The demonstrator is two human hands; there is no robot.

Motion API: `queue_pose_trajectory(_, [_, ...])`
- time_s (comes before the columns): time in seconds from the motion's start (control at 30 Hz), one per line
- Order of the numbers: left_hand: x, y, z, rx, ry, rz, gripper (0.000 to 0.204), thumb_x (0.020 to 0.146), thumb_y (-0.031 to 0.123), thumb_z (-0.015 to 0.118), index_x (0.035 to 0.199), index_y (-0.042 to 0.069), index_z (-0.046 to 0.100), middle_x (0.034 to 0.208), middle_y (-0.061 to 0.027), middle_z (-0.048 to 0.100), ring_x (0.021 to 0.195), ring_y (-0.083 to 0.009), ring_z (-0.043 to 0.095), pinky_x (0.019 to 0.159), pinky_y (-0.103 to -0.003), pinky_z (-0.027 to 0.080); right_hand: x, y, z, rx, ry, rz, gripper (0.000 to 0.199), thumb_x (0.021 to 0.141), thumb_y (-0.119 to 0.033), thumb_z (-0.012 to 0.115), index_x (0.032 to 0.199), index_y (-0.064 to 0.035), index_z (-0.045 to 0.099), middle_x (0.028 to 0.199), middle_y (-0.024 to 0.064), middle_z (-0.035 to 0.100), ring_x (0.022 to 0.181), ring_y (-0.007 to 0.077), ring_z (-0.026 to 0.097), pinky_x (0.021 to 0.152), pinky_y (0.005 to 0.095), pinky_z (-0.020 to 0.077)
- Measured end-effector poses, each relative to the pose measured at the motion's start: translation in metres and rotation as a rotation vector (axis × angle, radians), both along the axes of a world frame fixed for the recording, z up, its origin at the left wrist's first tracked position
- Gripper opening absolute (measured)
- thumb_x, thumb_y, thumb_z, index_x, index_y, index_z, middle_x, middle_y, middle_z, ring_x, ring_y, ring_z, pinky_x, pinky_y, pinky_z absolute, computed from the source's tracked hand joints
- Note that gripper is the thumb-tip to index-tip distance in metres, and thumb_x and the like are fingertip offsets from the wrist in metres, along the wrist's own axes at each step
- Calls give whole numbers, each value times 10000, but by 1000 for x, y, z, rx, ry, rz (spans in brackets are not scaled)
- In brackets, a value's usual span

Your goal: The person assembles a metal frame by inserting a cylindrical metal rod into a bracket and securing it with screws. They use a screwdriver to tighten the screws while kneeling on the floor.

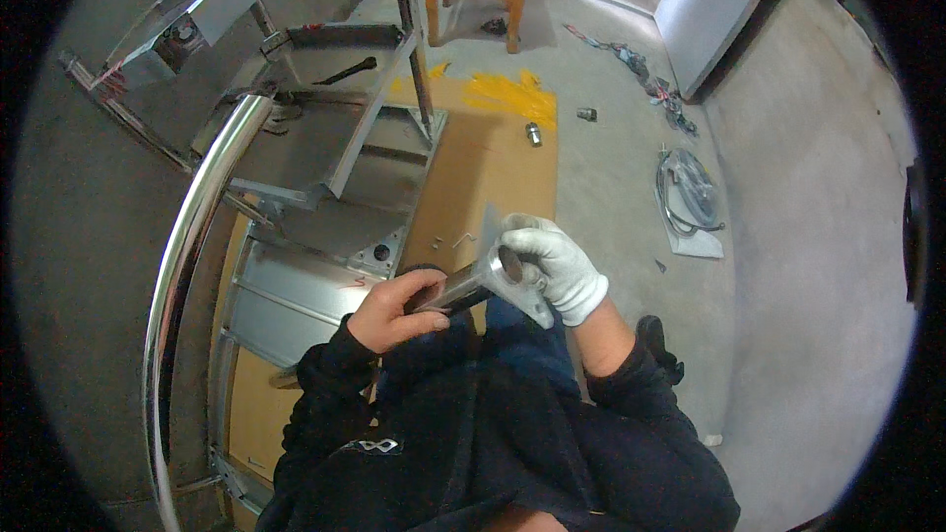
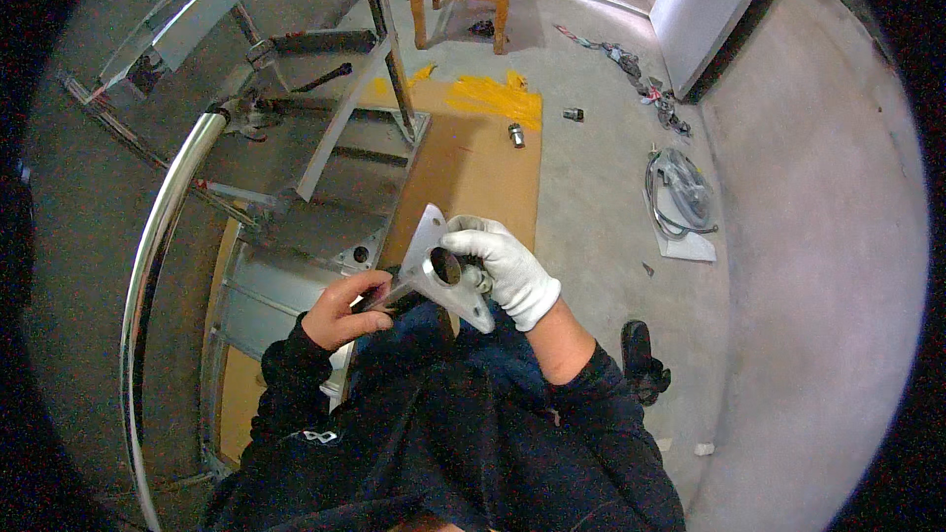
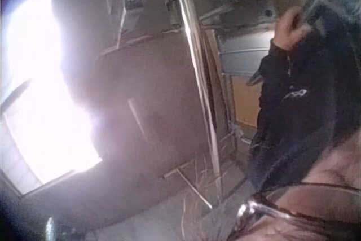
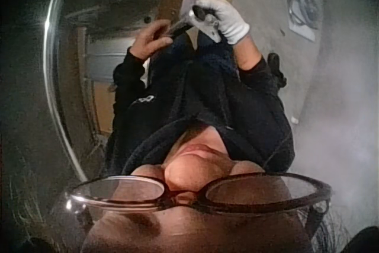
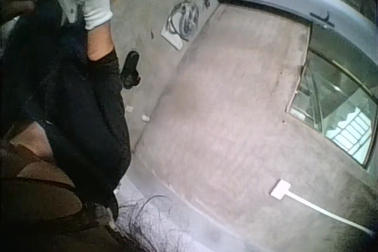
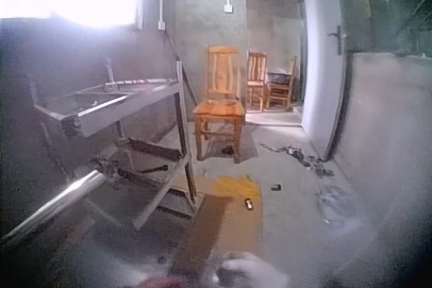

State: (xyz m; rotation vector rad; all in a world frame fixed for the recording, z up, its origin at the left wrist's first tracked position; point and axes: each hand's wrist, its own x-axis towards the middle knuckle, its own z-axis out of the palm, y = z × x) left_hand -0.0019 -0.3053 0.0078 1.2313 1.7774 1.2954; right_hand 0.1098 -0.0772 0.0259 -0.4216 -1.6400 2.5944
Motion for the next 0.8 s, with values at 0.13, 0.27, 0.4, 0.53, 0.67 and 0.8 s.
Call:
queue_pose_trajectory(0.13, [12, -2, 1, 27, 216, 71, 477, 737, 213, 737, 1116, 9, 532, 912, -125, 593, 773, -235, 584, 689, -305, 462, 0, -5, 19, 88, 3, 5, 145, 824, -169, 543, 767, -45, 593, 651, -1, 574, 482, 18, 415, 423, 168, 286])
queue_pose_trajectory(0.27, [14, -9, -2, 35, -41, 115, 489, 733, 197, 740, 1134, 9, 532, 914, -102, 592, 800, -197, 577, 720, -293, 458, 4, -10, 13, 71, 43, 91, 168, 867, -185, 535, 831, -34, 598, 700, 19, 576, 586, 76, 481, 554, 218, 397])
queue_pose_trajectory(0.4, [12, -13, 0, 61, -47, 131, 487, 747, 207, 737, 1145, 17, 531, 936, -96, 586, 835, -185, 565, 748, -292, 453, 9, -10, -15, -21, 54, 39, 354, 898, -279, 521, 1066, 29, 573, 890, 67, 611, 794, 110, 546, 653, 228, 439])
queue_pose_trajectory(0.53, [7, -11, 15, 28, -14, 126, 482, 775, 230, 721, 1160, 18, 524, 968, -106, 586, 877, -191, 568, 777, -302, 454, 11, -2, 2, 325, 254, -339, 514, 873, -313, 574, 1235, 39, 478, 1102, 125, 565, 864, 164, 575, 676, 263, 503])
queue_pose_trajectory(0.67, [7, -5, 21, 65, 9, 91, 488, 796, 243, 706, 1180, 9, 516, 980, -114, 589, 895, -196, 571, 803, -307, 451, 12, 2, 23, 666, 525, -134, 531, 793, -318, 670, 1200, -14, 514, 1210, 143, 535, 1112, 241, 520, 898, 352, 447])
queue_pose_trajectory(0.8, [11, 2, 28, 88, 44, 84, 497, 803, 253, 699, 1181, -8, 509, 968, -126, 588, 872, -204, 570, 784, -304, 448, 7, -15, 41, 317, 308, 76, 505, 680, -69, 741, 1138, -11, 535, 1211, 120, 543, 1171, 225, 495, 985, 351, 397])
